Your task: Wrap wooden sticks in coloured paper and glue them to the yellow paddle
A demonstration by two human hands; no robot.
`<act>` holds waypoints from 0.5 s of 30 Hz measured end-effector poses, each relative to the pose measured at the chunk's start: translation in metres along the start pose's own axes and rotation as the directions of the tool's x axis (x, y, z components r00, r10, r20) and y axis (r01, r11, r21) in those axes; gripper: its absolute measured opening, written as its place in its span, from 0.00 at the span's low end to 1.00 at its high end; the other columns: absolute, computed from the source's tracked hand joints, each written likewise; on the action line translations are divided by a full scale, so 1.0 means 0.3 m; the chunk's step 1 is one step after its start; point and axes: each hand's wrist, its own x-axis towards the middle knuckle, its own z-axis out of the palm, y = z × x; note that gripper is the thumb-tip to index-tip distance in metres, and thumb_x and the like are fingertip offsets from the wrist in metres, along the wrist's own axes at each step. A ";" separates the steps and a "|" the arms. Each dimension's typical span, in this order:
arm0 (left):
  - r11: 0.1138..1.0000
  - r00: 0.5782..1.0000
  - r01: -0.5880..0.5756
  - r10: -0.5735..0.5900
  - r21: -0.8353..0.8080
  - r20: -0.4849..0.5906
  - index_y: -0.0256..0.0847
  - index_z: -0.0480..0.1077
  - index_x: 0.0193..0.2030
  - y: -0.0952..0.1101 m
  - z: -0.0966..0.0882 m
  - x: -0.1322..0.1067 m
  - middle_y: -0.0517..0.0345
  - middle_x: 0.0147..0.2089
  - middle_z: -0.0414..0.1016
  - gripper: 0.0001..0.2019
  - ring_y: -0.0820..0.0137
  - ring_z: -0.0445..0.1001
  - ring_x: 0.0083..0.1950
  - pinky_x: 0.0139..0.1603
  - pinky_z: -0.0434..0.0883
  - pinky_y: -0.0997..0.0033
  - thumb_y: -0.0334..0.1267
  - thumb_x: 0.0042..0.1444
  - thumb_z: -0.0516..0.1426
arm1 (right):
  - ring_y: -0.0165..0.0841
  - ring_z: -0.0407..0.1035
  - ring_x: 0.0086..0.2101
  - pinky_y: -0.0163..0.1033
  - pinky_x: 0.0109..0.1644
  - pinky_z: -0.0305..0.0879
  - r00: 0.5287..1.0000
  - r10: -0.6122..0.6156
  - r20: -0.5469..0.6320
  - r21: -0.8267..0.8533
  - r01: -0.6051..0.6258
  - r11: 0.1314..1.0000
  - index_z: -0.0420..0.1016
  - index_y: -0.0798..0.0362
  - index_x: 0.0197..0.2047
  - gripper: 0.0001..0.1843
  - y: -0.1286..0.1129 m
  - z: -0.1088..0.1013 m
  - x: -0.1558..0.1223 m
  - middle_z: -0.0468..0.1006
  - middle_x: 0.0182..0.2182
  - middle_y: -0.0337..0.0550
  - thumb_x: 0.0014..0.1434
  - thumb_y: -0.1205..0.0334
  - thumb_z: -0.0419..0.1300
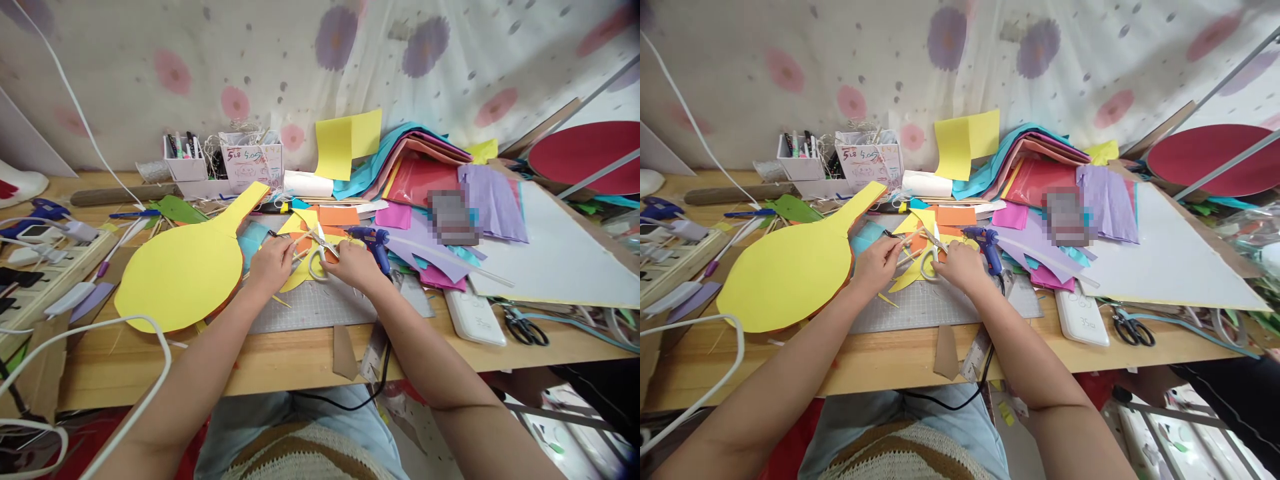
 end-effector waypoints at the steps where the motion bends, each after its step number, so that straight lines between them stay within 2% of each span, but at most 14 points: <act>1: 1.000 1.000 -0.001 0.000 0.029 0.017 0.39 0.70 0.40 0.002 0.003 -0.002 0.54 0.39 0.74 0.14 0.69 0.70 0.42 0.38 0.63 0.72 0.39 0.59 0.44 | 0.43 0.67 0.40 0.41 0.38 0.58 0.996 -0.034 -0.077 0.013 0.035 0.999 0.69 0.59 0.40 0.20 -0.006 -0.009 -0.004 0.74 0.37 0.55 0.53 0.50 0.53; 2: 0.998 1.000 -0.004 0.002 0.058 0.030 0.40 0.70 0.40 0.006 0.006 -0.004 0.54 0.39 0.74 0.14 0.69 0.70 0.41 0.37 0.63 0.72 0.40 0.59 0.45 | 0.41 0.66 0.41 0.41 0.40 0.58 0.981 -0.086 -0.173 0.028 0.092 0.995 0.69 0.58 0.40 0.18 -0.014 -0.019 -0.007 0.74 0.38 0.54 0.57 0.52 0.51; 4: 0.994 0.998 -0.030 0.024 0.109 0.055 0.40 0.70 0.39 0.017 0.011 -0.011 0.54 0.38 0.74 0.14 0.68 0.70 0.40 0.35 0.62 0.72 0.41 0.59 0.45 | 0.38 0.63 0.44 0.40 0.45 0.56 0.912 -0.230 -0.340 0.036 0.257 0.966 0.70 0.55 0.42 0.17 -0.034 -0.033 -0.008 0.73 0.41 0.51 0.62 0.57 0.44; 6: 0.985 0.994 -0.081 0.069 0.150 0.081 0.40 0.71 0.37 0.033 0.015 -0.019 0.54 0.36 0.74 0.14 0.68 0.70 0.39 0.34 0.62 0.72 0.41 0.59 0.45 | 0.36 0.63 0.43 0.39 0.47 0.54 0.856 -0.369 -0.361 0.001 0.396 0.918 0.71 0.54 0.39 0.20 -0.057 -0.033 -0.002 0.74 0.39 0.48 0.64 0.57 0.40; 8: 0.977 0.988 -0.124 0.104 0.176 0.115 0.40 0.70 0.35 0.049 0.018 -0.025 0.53 0.34 0.73 0.14 0.68 0.70 0.37 0.34 0.61 0.71 0.40 0.59 0.45 | 0.35 0.64 0.38 0.39 0.43 0.54 0.872 -0.404 -0.278 -0.026 0.414 0.910 0.72 0.54 0.34 0.23 -0.075 -0.017 0.009 0.75 0.34 0.48 0.64 0.56 0.39; 10: 0.973 0.983 -0.141 0.116 0.182 0.139 0.39 0.69 0.34 0.060 0.023 -0.031 0.53 0.34 0.73 0.14 0.67 0.70 0.38 0.34 0.61 0.70 0.39 0.59 0.44 | 0.34 0.64 0.34 0.38 0.39 0.53 0.909 -0.355 -0.216 -0.029 0.358 0.933 0.72 0.54 0.31 0.25 -0.086 0.007 0.019 0.74 0.30 0.47 0.64 0.54 0.38; 12: 0.974 0.980 -0.134 0.104 0.181 0.169 0.40 0.68 0.36 0.067 0.029 -0.036 0.53 0.35 0.73 0.14 0.67 0.71 0.38 0.34 0.61 0.70 0.39 0.60 0.43 | 0.33 0.64 0.33 0.37 0.36 0.52 0.922 -0.318 -0.222 -0.013 0.323 0.946 0.72 0.54 0.29 0.27 -0.092 0.029 0.022 0.74 0.28 0.46 0.65 0.53 0.36; 15: 0.972 0.972 -0.107 0.058 0.210 0.229 0.40 0.68 0.39 0.072 0.033 -0.042 0.53 0.35 0.74 0.14 0.67 0.72 0.34 0.31 0.60 0.69 0.40 0.60 0.43 | 0.32 0.64 0.30 0.37 0.35 0.51 0.909 -0.324 -0.262 0.014 0.339 0.941 0.71 0.53 0.24 0.31 -0.098 0.047 0.017 0.73 0.24 0.44 0.65 0.53 0.34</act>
